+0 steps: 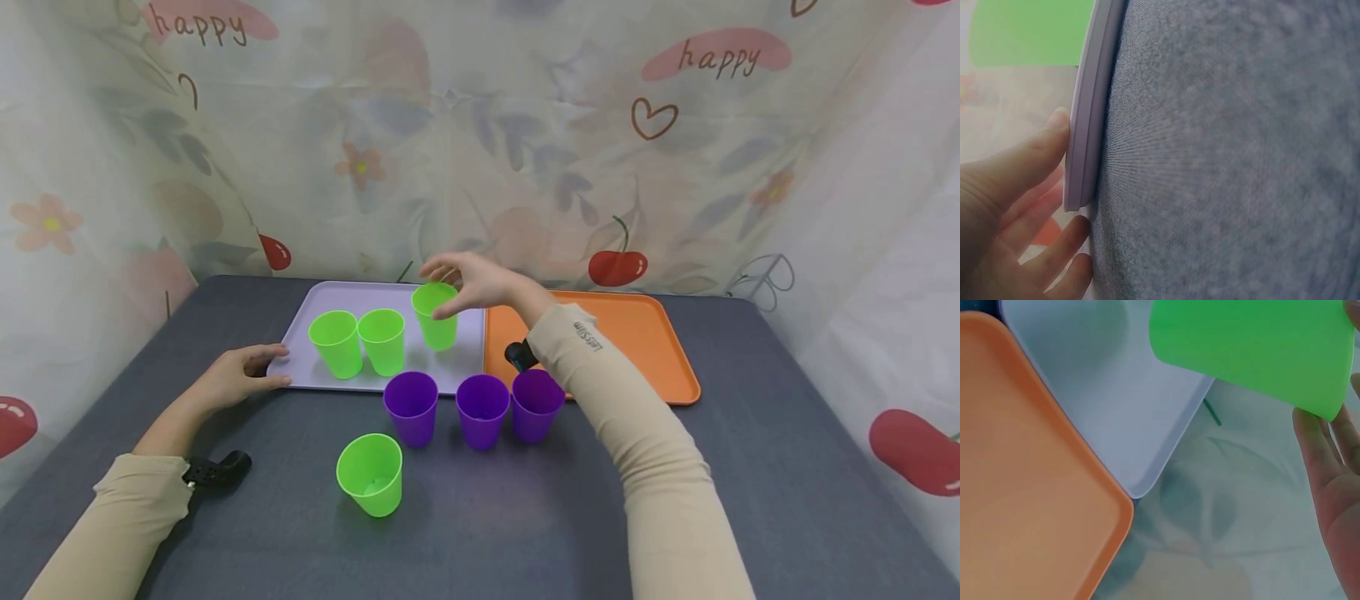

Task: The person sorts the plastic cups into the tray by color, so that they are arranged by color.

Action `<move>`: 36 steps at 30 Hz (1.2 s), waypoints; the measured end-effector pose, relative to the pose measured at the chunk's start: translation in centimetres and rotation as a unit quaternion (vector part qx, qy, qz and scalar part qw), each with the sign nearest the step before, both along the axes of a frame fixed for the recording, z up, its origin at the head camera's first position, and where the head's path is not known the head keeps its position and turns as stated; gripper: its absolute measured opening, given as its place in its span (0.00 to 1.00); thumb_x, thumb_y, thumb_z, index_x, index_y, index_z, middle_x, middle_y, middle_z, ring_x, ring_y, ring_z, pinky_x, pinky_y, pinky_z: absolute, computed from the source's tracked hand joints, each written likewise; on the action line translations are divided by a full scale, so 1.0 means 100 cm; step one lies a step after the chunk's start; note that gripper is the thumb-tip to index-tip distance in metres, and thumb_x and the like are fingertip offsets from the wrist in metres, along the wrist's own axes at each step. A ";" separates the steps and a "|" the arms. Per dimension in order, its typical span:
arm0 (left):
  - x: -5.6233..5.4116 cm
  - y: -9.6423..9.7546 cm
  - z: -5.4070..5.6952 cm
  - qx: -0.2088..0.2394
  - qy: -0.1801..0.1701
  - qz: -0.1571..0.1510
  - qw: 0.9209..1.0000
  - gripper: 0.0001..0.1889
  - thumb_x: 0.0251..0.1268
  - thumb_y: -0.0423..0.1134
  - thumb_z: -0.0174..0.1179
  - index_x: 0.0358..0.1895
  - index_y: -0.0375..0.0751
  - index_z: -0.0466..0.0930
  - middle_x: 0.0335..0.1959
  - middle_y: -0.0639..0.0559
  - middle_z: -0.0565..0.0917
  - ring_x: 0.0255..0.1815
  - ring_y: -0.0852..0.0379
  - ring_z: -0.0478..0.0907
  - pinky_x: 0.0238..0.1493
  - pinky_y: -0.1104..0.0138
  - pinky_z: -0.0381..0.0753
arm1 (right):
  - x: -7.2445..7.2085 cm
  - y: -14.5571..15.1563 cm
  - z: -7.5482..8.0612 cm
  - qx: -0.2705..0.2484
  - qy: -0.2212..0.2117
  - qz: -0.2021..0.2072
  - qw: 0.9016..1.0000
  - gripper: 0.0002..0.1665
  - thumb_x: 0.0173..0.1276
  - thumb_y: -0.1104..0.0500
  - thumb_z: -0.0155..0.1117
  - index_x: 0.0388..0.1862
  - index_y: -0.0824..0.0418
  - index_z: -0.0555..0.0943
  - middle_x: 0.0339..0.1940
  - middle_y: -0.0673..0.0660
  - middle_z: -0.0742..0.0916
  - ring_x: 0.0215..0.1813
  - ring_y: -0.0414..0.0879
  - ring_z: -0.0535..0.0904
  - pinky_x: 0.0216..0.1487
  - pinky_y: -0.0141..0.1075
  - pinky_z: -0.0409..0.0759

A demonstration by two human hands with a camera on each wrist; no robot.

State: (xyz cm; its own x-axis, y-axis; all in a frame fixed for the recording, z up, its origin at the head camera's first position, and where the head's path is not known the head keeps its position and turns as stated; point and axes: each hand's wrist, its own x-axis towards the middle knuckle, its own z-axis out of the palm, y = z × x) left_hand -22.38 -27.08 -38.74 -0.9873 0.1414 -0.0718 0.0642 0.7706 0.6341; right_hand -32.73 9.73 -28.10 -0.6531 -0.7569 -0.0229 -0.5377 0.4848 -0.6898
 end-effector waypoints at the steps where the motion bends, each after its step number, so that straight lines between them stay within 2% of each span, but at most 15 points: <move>1: 0.000 0.000 0.000 0.000 0.001 0.000 1.000 0.31 0.58 0.45 0.64 0.62 0.33 0.69 0.64 0.29 0.68 0.65 0.33 0.65 0.65 0.43 0.63 | -0.001 0.000 -0.001 0.002 -0.001 0.001 1.000 0.37 0.53 0.61 0.72 0.62 0.61 0.70 0.62 0.62 0.77 0.65 0.57 0.72 0.66 0.48 0.68; 16: 0.001 0.001 0.002 0.002 -0.001 -0.002 1.000 0.31 0.58 0.45 0.64 0.62 0.33 0.69 0.65 0.29 0.67 0.66 0.33 0.65 0.65 0.43 0.62 | -0.004 -0.008 -0.013 0.047 -0.019 0.030 0.998 0.36 0.54 0.59 0.71 0.63 0.58 0.70 0.62 0.60 0.77 0.64 0.56 0.71 0.65 0.45 0.70; 29: 0.000 0.001 0.001 0.000 -0.004 0.002 1.000 0.31 0.58 0.45 0.64 0.63 0.33 0.69 0.65 0.30 0.67 0.66 0.33 0.64 0.65 0.43 0.62 | -0.006 -0.011 -0.019 0.049 -0.028 0.049 0.997 0.37 0.54 0.60 0.71 0.63 0.60 0.69 0.63 0.63 0.75 0.65 0.58 0.70 0.66 0.48 0.69; 36: 0.000 0.001 0.000 0.000 -0.004 0.003 1.000 0.31 0.58 0.46 0.64 0.63 0.34 0.69 0.65 0.30 0.67 0.66 0.33 0.64 0.65 0.43 0.61 | -0.005 -0.013 -0.019 0.056 -0.030 0.053 0.997 0.38 0.53 0.61 0.72 0.63 0.60 0.69 0.63 0.61 0.76 0.65 0.57 0.70 0.66 0.47 0.69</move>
State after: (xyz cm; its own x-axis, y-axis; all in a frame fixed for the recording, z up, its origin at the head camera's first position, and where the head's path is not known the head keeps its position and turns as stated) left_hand -22.36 -27.00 -38.70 -0.9874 0.1360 -0.0807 0.0543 0.7709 0.6347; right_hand -33.23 8.47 -30.04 -0.5644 -0.8120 -0.1484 -0.5493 0.5036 -0.6668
